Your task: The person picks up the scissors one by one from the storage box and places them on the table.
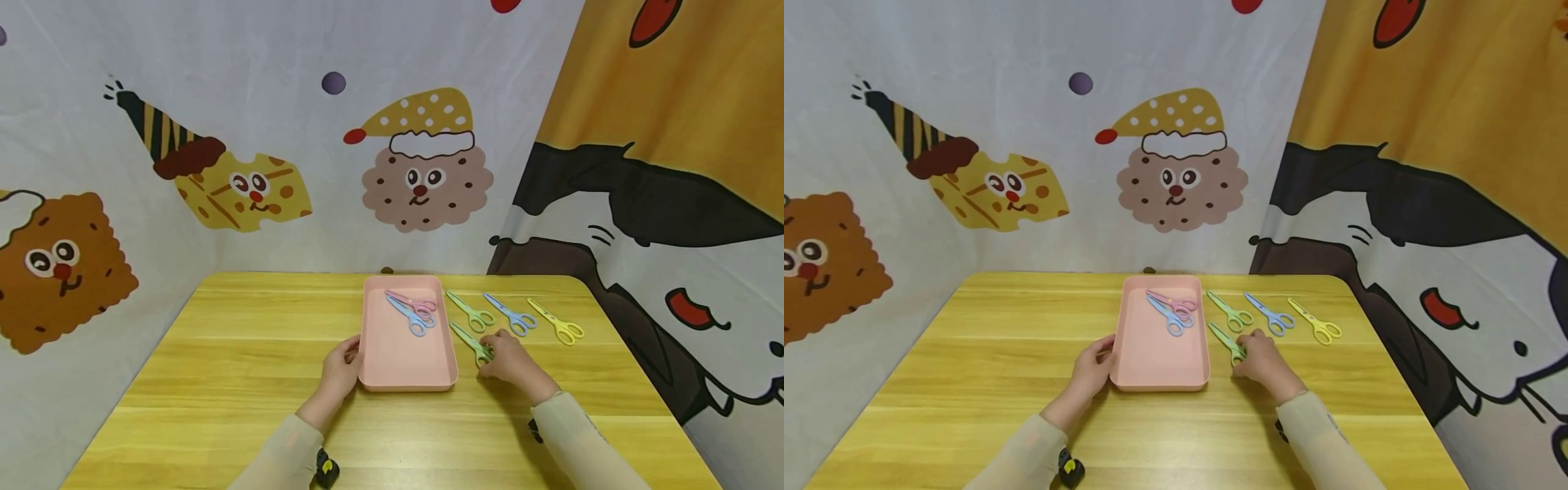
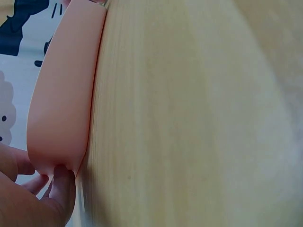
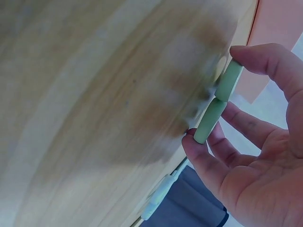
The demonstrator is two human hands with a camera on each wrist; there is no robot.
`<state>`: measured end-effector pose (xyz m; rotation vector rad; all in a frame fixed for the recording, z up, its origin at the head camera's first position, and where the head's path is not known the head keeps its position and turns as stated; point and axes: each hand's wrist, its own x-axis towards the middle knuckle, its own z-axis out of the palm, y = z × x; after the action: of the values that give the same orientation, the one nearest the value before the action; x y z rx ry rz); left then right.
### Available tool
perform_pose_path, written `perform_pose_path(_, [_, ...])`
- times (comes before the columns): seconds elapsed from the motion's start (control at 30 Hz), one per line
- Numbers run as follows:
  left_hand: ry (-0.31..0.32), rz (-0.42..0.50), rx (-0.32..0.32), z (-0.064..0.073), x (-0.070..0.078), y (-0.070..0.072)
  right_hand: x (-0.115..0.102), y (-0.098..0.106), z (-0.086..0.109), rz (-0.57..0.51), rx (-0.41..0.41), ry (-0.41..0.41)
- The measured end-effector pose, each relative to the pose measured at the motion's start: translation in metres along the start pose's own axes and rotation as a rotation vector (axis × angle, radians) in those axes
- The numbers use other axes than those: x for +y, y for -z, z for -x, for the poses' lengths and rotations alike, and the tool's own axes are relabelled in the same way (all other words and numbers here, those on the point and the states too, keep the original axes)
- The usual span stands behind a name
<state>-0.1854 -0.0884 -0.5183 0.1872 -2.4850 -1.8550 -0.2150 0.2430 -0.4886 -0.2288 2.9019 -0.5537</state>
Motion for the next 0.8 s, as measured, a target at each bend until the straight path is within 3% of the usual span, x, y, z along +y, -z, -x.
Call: perform_pose_path(0.8, [0.0, 0.016, -0.008, 0.0002, -0.0009, 0.0001, -0.001, 0.0014, 0.0021, 0.025, -0.021, -0.017])
